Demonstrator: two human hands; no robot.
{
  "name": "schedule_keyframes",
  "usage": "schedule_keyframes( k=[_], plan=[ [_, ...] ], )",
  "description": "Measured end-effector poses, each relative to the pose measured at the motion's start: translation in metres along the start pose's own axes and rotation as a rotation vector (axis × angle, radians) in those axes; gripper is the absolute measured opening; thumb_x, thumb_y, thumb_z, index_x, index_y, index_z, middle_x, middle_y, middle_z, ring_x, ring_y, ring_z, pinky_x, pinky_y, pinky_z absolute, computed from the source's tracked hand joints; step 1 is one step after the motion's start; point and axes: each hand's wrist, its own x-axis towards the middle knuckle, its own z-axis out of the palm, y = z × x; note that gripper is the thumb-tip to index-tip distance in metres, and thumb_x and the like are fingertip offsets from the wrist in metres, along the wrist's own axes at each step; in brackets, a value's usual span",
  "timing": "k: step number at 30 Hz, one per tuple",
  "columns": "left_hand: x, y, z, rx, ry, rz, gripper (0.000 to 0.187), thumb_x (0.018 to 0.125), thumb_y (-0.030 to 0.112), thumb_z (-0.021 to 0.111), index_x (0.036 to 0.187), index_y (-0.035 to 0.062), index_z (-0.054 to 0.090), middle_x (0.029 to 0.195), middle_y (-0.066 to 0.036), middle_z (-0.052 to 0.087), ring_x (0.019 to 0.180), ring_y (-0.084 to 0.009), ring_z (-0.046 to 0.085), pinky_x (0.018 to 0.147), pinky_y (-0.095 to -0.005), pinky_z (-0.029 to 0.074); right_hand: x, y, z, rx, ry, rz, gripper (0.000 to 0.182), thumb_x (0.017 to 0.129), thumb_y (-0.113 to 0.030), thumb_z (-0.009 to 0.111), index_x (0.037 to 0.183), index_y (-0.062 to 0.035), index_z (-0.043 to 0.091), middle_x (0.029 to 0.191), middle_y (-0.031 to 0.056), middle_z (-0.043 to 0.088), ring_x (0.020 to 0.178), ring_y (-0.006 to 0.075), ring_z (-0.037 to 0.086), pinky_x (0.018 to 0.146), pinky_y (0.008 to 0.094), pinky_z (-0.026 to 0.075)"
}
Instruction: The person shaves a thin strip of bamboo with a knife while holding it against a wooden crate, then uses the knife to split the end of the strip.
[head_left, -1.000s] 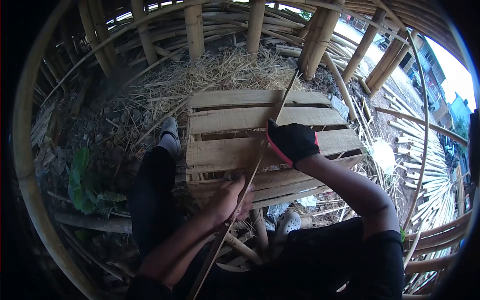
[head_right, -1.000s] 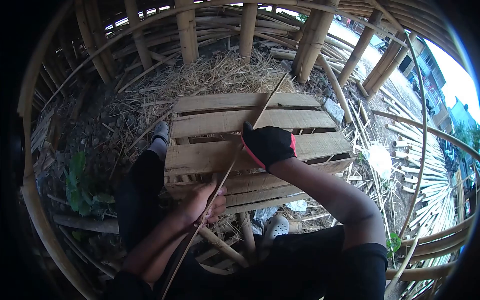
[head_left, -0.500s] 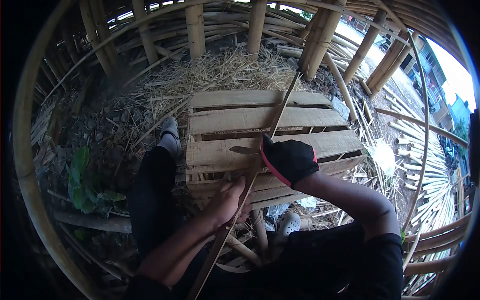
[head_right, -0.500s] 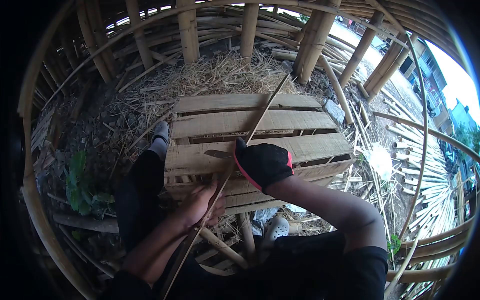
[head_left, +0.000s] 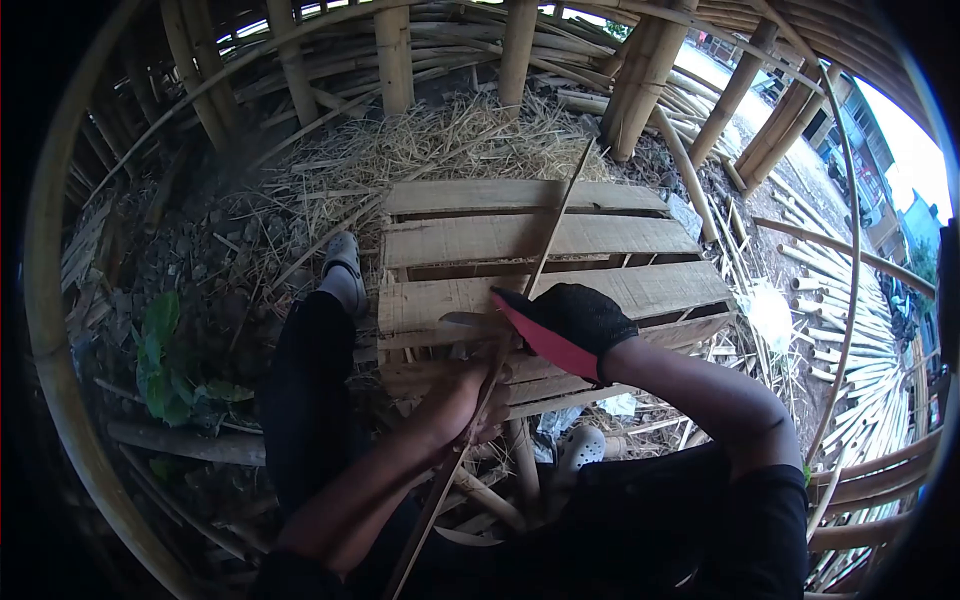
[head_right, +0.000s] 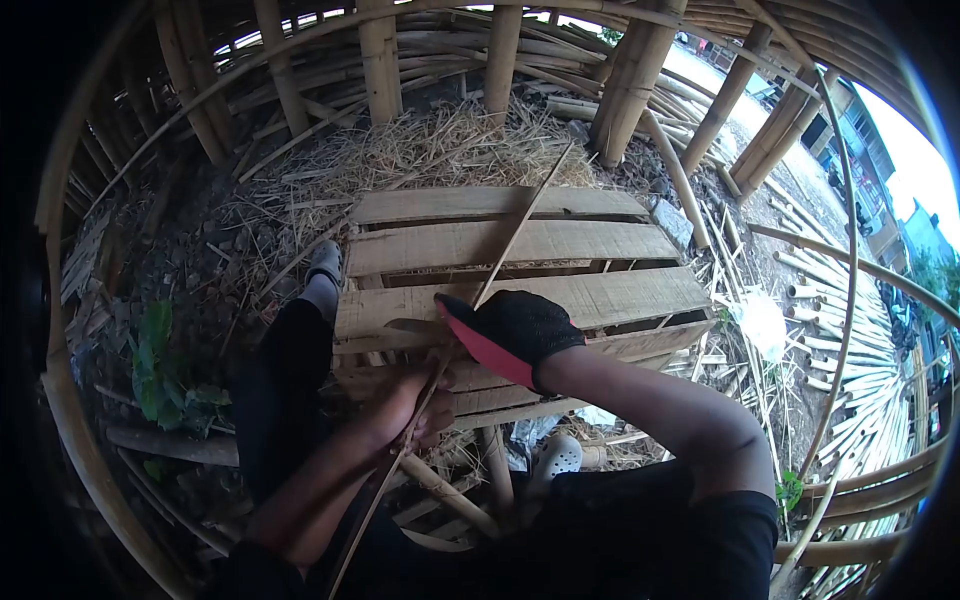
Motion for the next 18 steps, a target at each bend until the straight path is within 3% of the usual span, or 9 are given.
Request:
schedule_keyframes(
  k=[2, 3, 4, 6, 10, 13, 15, 18],
  plan=[
    [0.0, -0.003, 0.0, -0.018, -0.005, 0.019, 0.034, 0.102, 0.043, 0.04, 0.091, 0.0127, 0.049, 0.055, 0.005, 0.036, 0.041, -0.0068, 0.036, 0.035, -0.0235, 0.03, -0.003, -0.017, -0.024, 0.096, -0.161, 0.192, 0.07, 0.098, -0.063, 0.033, 0.085, -0.0069, 0.073, 0.077, 0.0163, 0.069, 0.073, 0.0301, 0.069, 0.082, 0.0374, 0.052],
    [0.001, -0.005, 0.0, -0.034, -0.012, 0.028, 0.036, 0.102, 0.046, 0.042, 0.092, 0.0122, 0.049, 0.054, 0.004, 0.036, 0.039, -0.0068, 0.035, 0.031, -0.0228, 0.029, 0.008, 0.0, -0.015, 0.11, -0.088, 0.119, 0.072, 0.092, -0.07, 0.038, 0.081, -0.0096, 0.075, 0.075, 0.011, 0.071, 0.078, 0.026, 0.07, 0.084, 0.0379, 0.051],
    [0.002, -0.007, -0.002, -0.032, -0.014, 0.029, 0.036, 0.102, 0.046, 0.042, 0.092, 0.0122, 0.049, 0.054, 0.004, 0.036, 0.039, -0.0068, 0.035, 0.031, -0.0228, 0.029, 0.017, 0.011, -0.009, 0.11, -0.085, 0.119, 0.072, 0.092, -0.07, 0.038, 0.081, -0.0096, 0.075, 0.075, 0.011, 0.071, 0.078, 0.026, 0.07, 0.084, 0.0379, 0.051],
    [0.005, -0.011, -0.009, -0.07, -0.12, 0.082, 0.039, 0.103, 0.049, 0.039, 0.096, 0.011, 0.048, 0.055, 0.003, 0.038, 0.04, -0.0072, 0.037, 0.031, -0.0229, 0.033, 0.031, 0.025, -0.004, 0.259, -0.123, 0.08, 0.07, 0.092, -0.069, 0.039, 0.081, -0.0094, 0.075, 0.076, 0.01, 0.072, 0.077, 0.0256, 0.069, 0.081, 0.0367, 0.051],
    [0.006, -0.012, -0.015, -0.062, -0.133, 0.073, 0.042, 0.104, 0.051, 0.036, 0.099, 0.0109, 0.047, 0.058, 0.003, 0.039, 0.042, -0.0073, 0.038, 0.031, -0.0225, 0.033, 0.052, 0.036, -0.01, 0.225, -0.029, 0.123, 0.065, 0.093, -0.064, 0.042, 0.083, -0.0086, 0.074, 0.077, 0.0073, 0.073, 0.075, 0.0227, 0.069, 0.077, 0.0338, 0.051],
    [0.004, -0.012, -0.012, -0.071, -0.141, 0.067, 0.043, 0.104, 0.051, 0.032, 0.101, 0.0108, 0.046, 0.058, 0.002, 0.039, 0.043, -0.0071, 0.039, 0.032, -0.0225, 0.034, 0.063, 0.047, -0.02, 0.332, -0.031, 0.19, 0.053, 0.093, -0.056, 0.049, 0.093, -0.0089, 0.074, 0.082, 0.0033, 0.074, 0.076, 0.0174, 0.068, 0.075, 0.0315, 0.051],
    [0.004, -0.011, -0.01, -0.05, -0.101, 0.089, 0.037, 0.106, 0.037, 0.025, 0.103, 0.007, 0.046, 0.058, 0.0, 0.04, 0.039, -0.0096, 0.034, 0.033, -0.0247, 0.034, 0.071, 0.053, -0.022, 0.329, -0.014, 0.184, 0.051, 0.093, -0.054, 0.051, 0.093, -0.0084, 0.074, 0.082, 0.004, 0.074, 0.076, 0.0173, 0.068, 0.075, 0.0317, 0.051],
    [0.005, -0.014, -0.016, -0.051, -0.108, 0.083, 0.037, 0.106, 0.036, 0.024, 0.105, 0.0065, 0.047, 0.058, 0.0, 0.04, 0.041, -0.0095, 0.036, 0.034, -0.0247, 0.035, 0.083, 0.062, -0.015, 0.36, 0.018, 0.159, 0.046, 0.092, -0.049, 0.054, 0.094, -0.0072, 0.073, 0.083, 0.0053, 0.074, 0.076, 0.017, 0.068, 0.072, 0.0322, 0.051]
  ],
)
